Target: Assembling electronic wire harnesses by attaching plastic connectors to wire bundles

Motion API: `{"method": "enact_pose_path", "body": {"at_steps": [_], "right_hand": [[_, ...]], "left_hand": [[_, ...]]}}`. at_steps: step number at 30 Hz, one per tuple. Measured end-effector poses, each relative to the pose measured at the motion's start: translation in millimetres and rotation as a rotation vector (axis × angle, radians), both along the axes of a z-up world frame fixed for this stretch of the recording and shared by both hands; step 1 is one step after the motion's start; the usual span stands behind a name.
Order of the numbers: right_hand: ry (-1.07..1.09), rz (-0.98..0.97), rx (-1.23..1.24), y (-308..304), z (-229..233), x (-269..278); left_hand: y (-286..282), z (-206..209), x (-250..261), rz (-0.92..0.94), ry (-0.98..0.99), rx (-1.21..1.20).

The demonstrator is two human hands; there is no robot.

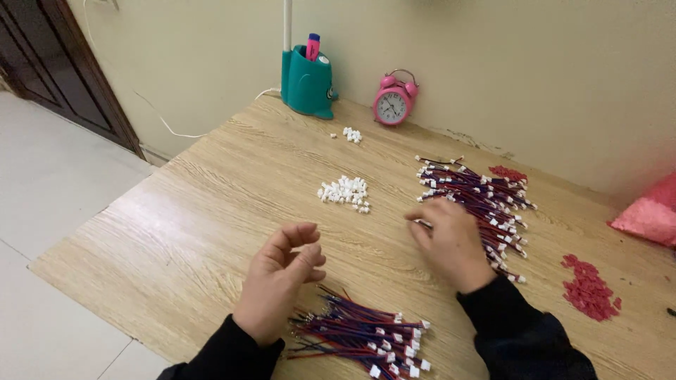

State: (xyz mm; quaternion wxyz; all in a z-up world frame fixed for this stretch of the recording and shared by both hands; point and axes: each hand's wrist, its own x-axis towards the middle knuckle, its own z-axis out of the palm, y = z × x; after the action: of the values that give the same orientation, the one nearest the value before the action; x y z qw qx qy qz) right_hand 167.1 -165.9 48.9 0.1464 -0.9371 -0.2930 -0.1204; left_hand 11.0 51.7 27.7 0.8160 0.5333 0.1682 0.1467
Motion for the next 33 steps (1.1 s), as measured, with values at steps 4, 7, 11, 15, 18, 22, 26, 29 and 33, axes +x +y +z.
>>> {"method": "enact_pose_path", "body": {"at_steps": [4,7,11,15,18,22,26,29,33], "right_hand": [[0.175,0.138,0.031,47,-2,19],[0.243,0.03,-0.086,70,-7,30],[0.263,0.002,-0.083,82,-7,32],[0.219,0.011,-0.116,88,-11,36],[0.227,-0.005,-0.144,95,-1,26],[0.2,0.025,-0.137,92,-13,32],[0.147,0.048,-0.108,91,-12,28],[0.108,0.152,0.007,82,-1,16],[0.274,0.484,0.24,63,40,-34]], "left_hand": [[-1,-9,4,-0.028,0.051,0.001],[0,-14,5,0.003,0.018,0.019],[0,-10,1,-0.056,0.021,0.024],[-2,-13,0,-0.094,0.015,0.013],[-2,-6,-4,-0.099,0.028,0.027],[-1,-10,-3,-0.114,0.062,0.063],[-1,-18,0,-0.106,-0.017,0.119],[-1,-15,-1,-0.012,-0.056,0.205],[-8,-6,-4,-0.072,-0.168,0.151]]}}
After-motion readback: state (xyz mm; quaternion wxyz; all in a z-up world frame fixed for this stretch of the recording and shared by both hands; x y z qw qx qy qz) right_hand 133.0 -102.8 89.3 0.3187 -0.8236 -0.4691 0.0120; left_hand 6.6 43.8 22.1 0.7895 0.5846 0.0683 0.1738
